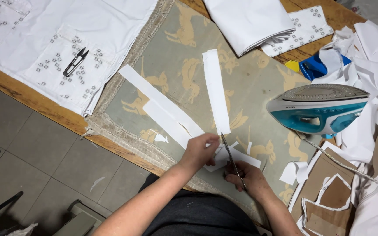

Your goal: Preparing white fabric strips by folding, ironing, and cutting them on a work table.

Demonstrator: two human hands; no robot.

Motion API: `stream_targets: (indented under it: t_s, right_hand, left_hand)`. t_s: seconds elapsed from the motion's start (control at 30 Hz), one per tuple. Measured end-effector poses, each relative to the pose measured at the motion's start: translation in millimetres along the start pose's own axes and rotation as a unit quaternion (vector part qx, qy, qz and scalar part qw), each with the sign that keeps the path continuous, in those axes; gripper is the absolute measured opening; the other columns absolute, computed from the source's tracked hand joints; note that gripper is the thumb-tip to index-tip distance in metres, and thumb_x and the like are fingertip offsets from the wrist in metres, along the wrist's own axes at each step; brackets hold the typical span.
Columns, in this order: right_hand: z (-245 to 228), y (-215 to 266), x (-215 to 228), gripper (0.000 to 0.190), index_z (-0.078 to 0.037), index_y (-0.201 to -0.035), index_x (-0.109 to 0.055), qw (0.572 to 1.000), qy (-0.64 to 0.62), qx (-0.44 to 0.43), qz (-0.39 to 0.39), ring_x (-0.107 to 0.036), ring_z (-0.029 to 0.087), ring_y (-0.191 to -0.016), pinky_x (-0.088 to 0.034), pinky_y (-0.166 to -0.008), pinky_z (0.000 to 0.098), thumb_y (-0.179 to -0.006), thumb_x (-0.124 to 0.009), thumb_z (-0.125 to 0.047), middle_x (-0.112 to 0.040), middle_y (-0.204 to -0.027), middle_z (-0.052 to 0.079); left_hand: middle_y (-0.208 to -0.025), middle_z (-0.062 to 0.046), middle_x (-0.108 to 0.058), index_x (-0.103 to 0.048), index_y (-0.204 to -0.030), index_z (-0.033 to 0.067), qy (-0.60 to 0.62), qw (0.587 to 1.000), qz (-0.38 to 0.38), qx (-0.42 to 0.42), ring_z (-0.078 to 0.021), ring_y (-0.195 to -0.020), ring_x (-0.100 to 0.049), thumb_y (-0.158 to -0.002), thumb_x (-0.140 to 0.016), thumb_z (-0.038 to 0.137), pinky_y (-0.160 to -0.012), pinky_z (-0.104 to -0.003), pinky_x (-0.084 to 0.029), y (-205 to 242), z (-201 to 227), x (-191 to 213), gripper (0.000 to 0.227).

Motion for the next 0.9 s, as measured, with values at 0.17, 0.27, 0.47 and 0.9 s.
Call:
stream_targets:
  t_s: [0.17,0.27,0.47,0.9]
  right_hand:
    - [14.7,-5.6,1.9,0.030,-0.001,-0.097,-0.065,0.999,-0.046,-0.008,-0.002,-0.038,0.015,-0.044,-0.036,-0.047,0.0242,-0.068,-0.071,-0.005,-0.070,-0.080,0.010]
    - [8.1,-2.8,2.8,0.030,-0.001,-0.096,-0.066,0.998,-0.059,-0.014,0.003,-0.039,0.015,-0.045,-0.035,-0.046,0.0244,-0.067,-0.073,-0.006,-0.070,-0.079,0.011]
    - [1.6,0.1,4.5,0.028,-0.004,-0.093,-0.068,1.000,-0.022,-0.009,0.005,-0.039,0.013,-0.043,-0.037,-0.049,0.0233,-0.067,-0.074,-0.010,-0.069,-0.075,0.007]
    - [-8.5,-8.8,1.7,0.023,-0.007,-0.088,-0.066,1.000,0.022,0.013,0.002,-0.042,0.011,-0.049,-0.038,-0.055,0.0220,-0.067,-0.071,-0.011,-0.063,-0.066,0.002]
  left_hand:
    - [-0.089,-0.020,-0.066,-0.055,-0.101,-0.0032,0.175,0.978,0.018,0.109,-0.0247,-0.044,-0.059,-0.082,-0.055,0.014,-0.033,-0.029,-0.045,-21.9,-29.3,-7.5,0.026]
    - [-0.088,-0.021,-0.066,-0.055,-0.088,-0.0040,0.202,0.971,0.017,0.126,-0.0247,-0.044,-0.060,-0.088,-0.054,0.012,-0.033,-0.028,-0.045,-24.0,-24.0,-10.0,0.016]
    - [-0.079,-0.024,-0.066,-0.053,-0.080,-0.0033,0.219,0.967,0.015,0.128,-0.0247,-0.042,-0.059,-0.087,-0.057,0.012,-0.028,-0.027,-0.040,-38.9,-27.1,-12.1,0.018]
    - [-0.079,-0.022,-0.065,-0.052,-0.079,0.0007,0.241,0.965,0.010,0.100,-0.0260,-0.043,-0.059,-0.083,-0.059,0.011,-0.027,-0.028,-0.038,-48.2,-36.1,-14.2,0.013]
Point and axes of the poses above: each hand's wrist, its own y-axis away from the middle knuckle, its own x-axis out of the back of the hand, z = x × y, the point moved 10 cm from there along -y, towards the middle knuckle
